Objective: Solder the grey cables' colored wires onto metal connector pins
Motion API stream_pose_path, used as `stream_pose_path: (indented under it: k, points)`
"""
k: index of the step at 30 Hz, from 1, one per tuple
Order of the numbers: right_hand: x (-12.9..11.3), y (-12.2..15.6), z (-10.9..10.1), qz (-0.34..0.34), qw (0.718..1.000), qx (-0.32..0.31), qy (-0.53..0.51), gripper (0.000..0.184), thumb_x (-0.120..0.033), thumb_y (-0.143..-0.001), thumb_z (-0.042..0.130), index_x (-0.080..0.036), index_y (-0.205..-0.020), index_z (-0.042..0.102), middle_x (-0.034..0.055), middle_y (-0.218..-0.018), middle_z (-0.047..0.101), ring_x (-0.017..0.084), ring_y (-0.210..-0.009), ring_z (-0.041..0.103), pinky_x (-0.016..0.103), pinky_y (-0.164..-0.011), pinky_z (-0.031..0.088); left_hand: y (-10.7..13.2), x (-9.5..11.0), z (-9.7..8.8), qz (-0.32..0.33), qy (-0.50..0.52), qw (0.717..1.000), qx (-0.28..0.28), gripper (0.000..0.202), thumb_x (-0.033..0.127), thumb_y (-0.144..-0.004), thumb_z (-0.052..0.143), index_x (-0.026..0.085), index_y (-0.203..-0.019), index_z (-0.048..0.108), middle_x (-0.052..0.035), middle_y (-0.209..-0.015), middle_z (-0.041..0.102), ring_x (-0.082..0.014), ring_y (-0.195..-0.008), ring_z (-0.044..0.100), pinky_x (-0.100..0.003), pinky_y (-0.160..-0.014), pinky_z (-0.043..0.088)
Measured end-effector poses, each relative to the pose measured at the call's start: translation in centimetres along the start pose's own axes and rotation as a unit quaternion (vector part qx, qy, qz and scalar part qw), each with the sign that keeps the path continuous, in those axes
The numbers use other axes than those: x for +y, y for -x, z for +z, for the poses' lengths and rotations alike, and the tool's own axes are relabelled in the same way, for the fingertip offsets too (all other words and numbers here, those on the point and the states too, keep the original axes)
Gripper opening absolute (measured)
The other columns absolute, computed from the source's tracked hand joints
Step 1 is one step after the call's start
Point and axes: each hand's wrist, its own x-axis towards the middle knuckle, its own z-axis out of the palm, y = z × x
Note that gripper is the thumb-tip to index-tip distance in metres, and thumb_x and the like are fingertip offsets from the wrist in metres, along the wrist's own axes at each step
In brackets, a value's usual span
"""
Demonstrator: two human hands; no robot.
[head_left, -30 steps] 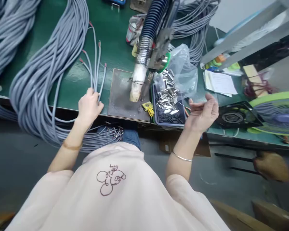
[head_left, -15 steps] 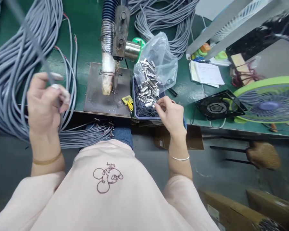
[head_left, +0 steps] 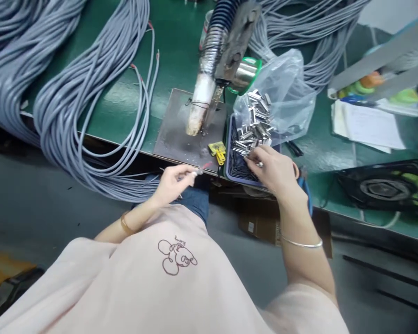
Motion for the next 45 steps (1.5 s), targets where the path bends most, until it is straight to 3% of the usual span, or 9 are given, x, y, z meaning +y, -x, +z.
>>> stream_pose_path:
  k: [2,4,11,14,18,22,28,38,45]
  points:
    - [0.1,0.0,-0.2,0.014,1.0,0.008,-0.023,0.015,-0.03,-0.084,0.061,-0.025,-0.073,0.053,0.0059,-0.095,0.072,0.021,-0.076,0.064,0.032,-0.065,0.041,0.1,-0.1,-1.9,0.03,0.028,0.995,0.087,0.025,0.032,-0.067,0.085,0.014,-0.084,0.077,0.0026,-0.06,0.063,-0.0073,-0.053,0.053,-0.02,-0.055,0.044]
    - [-0.1,0.0,-0.6,0.039,0.997,0.028,-0.052,0.015,-0.029,-0.081,0.062,-0.026,-0.071,0.051,0.0057,-0.098,0.074,0.022,-0.08,0.066,0.033,-0.069,0.043,-0.1,0.0,-2.9,0.038,0.057,0.992,0.108,0.032,0.034,-0.065,0.087,0.015,-0.088,0.077,0.0049,-0.055,0.059,-0.006,-0.049,0.049,-0.02,-0.051,0.041]
    - [-3.4,0.4,-4.1,0.071,0.978,0.191,-0.045,0.02,-0.035,-0.082,0.059,-0.028,-0.065,0.052,0.009,-0.085,0.075,0.029,-0.087,0.071,0.045,-0.083,0.05,-1.6,0.3,-2.4,-0.005,0.098,0.994,0.05,0.025,0.035,-0.067,0.08,0.014,-0.075,0.07,0.0016,-0.053,0.063,-0.0053,-0.039,0.046,-0.018,-0.039,0.03]
    - [-5.7,1.0,-5.2,0.108,0.942,0.31,-0.068,0.026,-0.036,-0.082,0.067,-0.028,-0.062,0.052,0.008,-0.078,0.072,0.029,-0.084,0.07,0.048,-0.081,0.052,-2.0,0.5,-1.9,-0.021,0.129,0.991,0.015,0.026,0.033,-0.066,0.078,0.015,-0.078,0.063,0.0008,-0.056,0.066,-0.0044,-0.037,0.045,-0.017,-0.038,0.027]
    - [-8.2,2.0,-4.7,0.115,0.85,0.436,-0.272,0.027,-0.034,-0.073,0.077,-0.029,-0.062,0.053,0.0031,-0.074,0.063,0.021,-0.064,0.061,0.04,-0.06,0.053,-2.3,0.7,-1.1,-0.041,0.151,0.987,-0.015,0.033,0.033,-0.064,0.08,0.018,-0.082,0.057,0.0033,-0.054,0.063,-0.002,-0.036,0.036,-0.016,-0.038,0.016]
    - [-9.2,2.8,-2.4,0.112,0.811,0.383,-0.427,0.033,-0.039,-0.071,0.079,-0.026,-0.066,0.049,-0.001,-0.076,0.063,0.014,-0.052,0.056,0.034,-0.046,0.055,-2.5,0.8,-0.3,-0.053,0.156,0.986,-0.033,0.034,0.032,-0.063,0.081,0.018,-0.079,0.054,0.0036,-0.054,0.06,-0.0027,-0.039,0.037,-0.016,-0.039,0.013]
    - [-9.0,3.3,1.0,0.15,0.767,0.295,-0.549,0.041,-0.038,-0.072,0.078,-0.023,-0.068,0.041,-0.0035,-0.087,0.062,0.01,-0.062,0.065,0.033,-0.067,0.065,-2.5,1.0,0.4,-0.072,0.158,0.985,-0.025,0.029,0.026,-0.06,0.077,0.018,-0.074,0.053,0.0081,-0.053,0.049,-0.0022,-0.042,0.035,-0.015,-0.04,0.011]
    - [-11.5,2.8,2.4,0.135,0.835,0.378,-0.376,0.029,-0.037,-0.086,0.071,-0.024,-0.072,0.05,0.0014,-0.084,0.067,0.016,-0.075,0.068,0.034,-0.064,0.065,-2.2,1.3,1.0,-0.089,0.139,0.986,-0.019,0.027,0.031,-0.059,0.077,0.017,-0.067,0.056,0.0089,-0.05,0.041,-0.0014,-0.043,0.028,-0.017,-0.042,0.011]
    - [-11.8,3.4,3.4,0.033,0.903,0.369,-0.216,0.008,-0.028,-0.093,0.067,-0.025,-0.086,0.068,0.004,-0.094,0.076,0.021,-0.089,0.074,0.039,-0.081,0.061,-2.3,1.1,0.9,-0.077,0.128,0.989,-0.022,0.027,0.031,-0.061,0.076,0.017,-0.066,0.054,0.01,-0.049,0.037,-0.0009,-0.043,0.023,-0.018,-0.044,0.011]
